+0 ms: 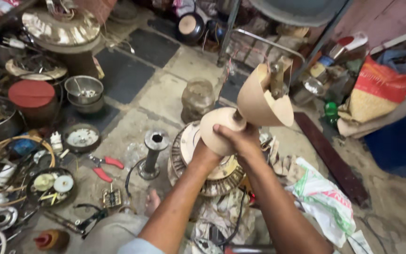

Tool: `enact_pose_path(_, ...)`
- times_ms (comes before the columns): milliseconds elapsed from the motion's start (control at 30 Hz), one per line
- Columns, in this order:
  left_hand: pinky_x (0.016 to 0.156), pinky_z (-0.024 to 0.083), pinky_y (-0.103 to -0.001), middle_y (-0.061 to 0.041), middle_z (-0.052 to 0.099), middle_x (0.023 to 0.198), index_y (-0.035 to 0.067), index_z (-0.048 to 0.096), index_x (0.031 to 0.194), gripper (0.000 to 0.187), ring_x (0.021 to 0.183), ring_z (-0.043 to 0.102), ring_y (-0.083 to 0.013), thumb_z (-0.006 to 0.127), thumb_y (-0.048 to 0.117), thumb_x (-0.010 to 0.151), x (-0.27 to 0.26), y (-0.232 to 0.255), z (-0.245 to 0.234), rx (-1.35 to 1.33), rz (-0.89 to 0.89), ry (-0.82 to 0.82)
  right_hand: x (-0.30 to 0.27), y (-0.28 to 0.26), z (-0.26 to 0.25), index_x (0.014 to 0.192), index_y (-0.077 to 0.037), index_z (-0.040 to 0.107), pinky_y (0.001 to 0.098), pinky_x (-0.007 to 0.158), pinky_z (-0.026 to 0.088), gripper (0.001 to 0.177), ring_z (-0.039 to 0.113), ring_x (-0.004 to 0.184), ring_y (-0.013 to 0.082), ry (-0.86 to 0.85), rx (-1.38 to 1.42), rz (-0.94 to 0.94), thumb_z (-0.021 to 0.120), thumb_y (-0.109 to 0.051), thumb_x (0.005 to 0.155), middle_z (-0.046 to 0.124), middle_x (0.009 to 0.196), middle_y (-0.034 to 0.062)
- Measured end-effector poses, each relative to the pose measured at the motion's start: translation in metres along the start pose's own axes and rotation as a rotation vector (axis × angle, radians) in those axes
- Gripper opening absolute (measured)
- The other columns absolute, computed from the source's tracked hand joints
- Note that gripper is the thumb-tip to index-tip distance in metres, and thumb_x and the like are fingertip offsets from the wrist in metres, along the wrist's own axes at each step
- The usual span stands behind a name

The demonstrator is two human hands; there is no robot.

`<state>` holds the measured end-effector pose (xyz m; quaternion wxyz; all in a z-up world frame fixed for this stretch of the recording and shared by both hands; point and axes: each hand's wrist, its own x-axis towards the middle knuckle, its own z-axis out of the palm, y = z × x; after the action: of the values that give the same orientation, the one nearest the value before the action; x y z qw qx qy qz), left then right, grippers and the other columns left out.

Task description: The person disassembles and repairs a ceiling fan motor assembly by hand, removing the decorative covers and using a wire stripper to prepare electrical connections.

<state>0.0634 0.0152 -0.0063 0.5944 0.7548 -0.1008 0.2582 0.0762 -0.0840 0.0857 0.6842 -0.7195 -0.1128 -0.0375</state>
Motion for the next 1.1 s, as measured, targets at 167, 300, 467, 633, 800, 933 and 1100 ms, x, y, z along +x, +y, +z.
enact_pose_path(167,0.113,0.044,-0.042,-0.016,0.061,0.145,0.008,0.055,0.147,0.052,0.134,0.058,-0.03,0.066,0.017,0.097,-0.005,-0.012,0.021,0.627,0.124,0.1,0.015,0.003,-0.002,0.118,0.003,0.061,0.0385,0.083,0.063,0.066,0.07,0.1,0.0254,0.009,0.044,0.045,0.093,-0.012,0.063,0.068,0.114,0.0152)
enact_pose_path(300,0.107,0.046,-0.041,-0.019,0.062,0.139,0.008,0.059,0.138,0.057,0.131,0.056,-0.0358,0.073,0.019,0.084,-0.017,-0.022,0.021,0.204,-0.015,0.156,0.031,0.003,-0.011,0.111,-0.006,0.067,0.0364,0.075,0.062,0.044,0.07,0.092,0.0201,0.006,0.067,0.175,0.085,-0.013,0.071,0.072,0.105,0.0061)
enact_pose_path(467,0.104,0.048,-0.041,-0.015,0.067,0.132,0.016,0.063,0.134,0.059,0.125,0.06,-0.0322,0.078,0.032,0.079,-0.017,-0.024,0.02,0.28,-0.342,0.019,0.033,0.017,-0.039,0.108,-0.008,0.068,0.0304,0.077,0.055,0.027,0.063,0.092,0.0117,-0.212,0.016,0.112,0.081,-0.019,0.088,0.067,0.104,-0.0003)
enact_pose_path(633,0.118,0.03,-0.056,-0.02,0.053,0.144,0.006,0.06,0.135,0.068,0.138,0.045,-0.0398,0.079,0.028,0.074,-0.051,0.014,0.003,0.554,-0.07,0.155,0.012,0.009,-0.032,0.118,-0.022,0.059,0.0268,0.066,0.043,0.026,0.046,0.083,0.0061,-0.225,-0.063,0.121,0.071,-0.035,0.098,0.056,0.103,-0.0085)
enact_pose_path(800,0.117,0.031,-0.056,-0.028,0.036,0.154,-0.006,0.05,0.144,0.075,0.142,0.038,-0.044,0.076,0.021,0.08,-0.095,0.061,-0.038,0.822,-0.326,0.058,-0.015,0.004,-0.045,0.14,-0.02,0.05,0.0362,0.089,0.054,0.051,0.061,0.117,0.0158,-0.212,0.046,0.192,0.072,-0.034,0.097,0.062,0.126,-0.0049)
enact_pose_path(933,0.106,0.051,-0.045,-0.023,0.069,0.126,0.0,0.066,0.126,0.046,0.121,0.065,-0.0355,0.075,0.022,0.087,-0.138,0.08,-0.127,0.407,-0.217,0.193,-0.051,0.026,-0.071,0.148,-0.013,0.051,0.0357,0.089,0.052,0.048,0.059,0.113,0.0215,-0.127,0.1,0.228,0.067,-0.036,0.108,0.059,0.129,0.0045)
enact_pose_path(1100,0.08,0.054,-0.048,-0.021,0.073,0.1,0.006,0.075,0.104,0.023,0.092,0.07,-0.04,0.067,0.007,0.082,-0.203,0.081,-0.291,0.911,-0.494,0.366,-0.106,0.06,-0.111,0.144,0.005,0.05,0.0357,0.087,0.057,0.041,0.065,0.11,0.0243,-0.206,-0.056,0.216,0.059,-0.013,0.109,0.062,0.127,0.0141)
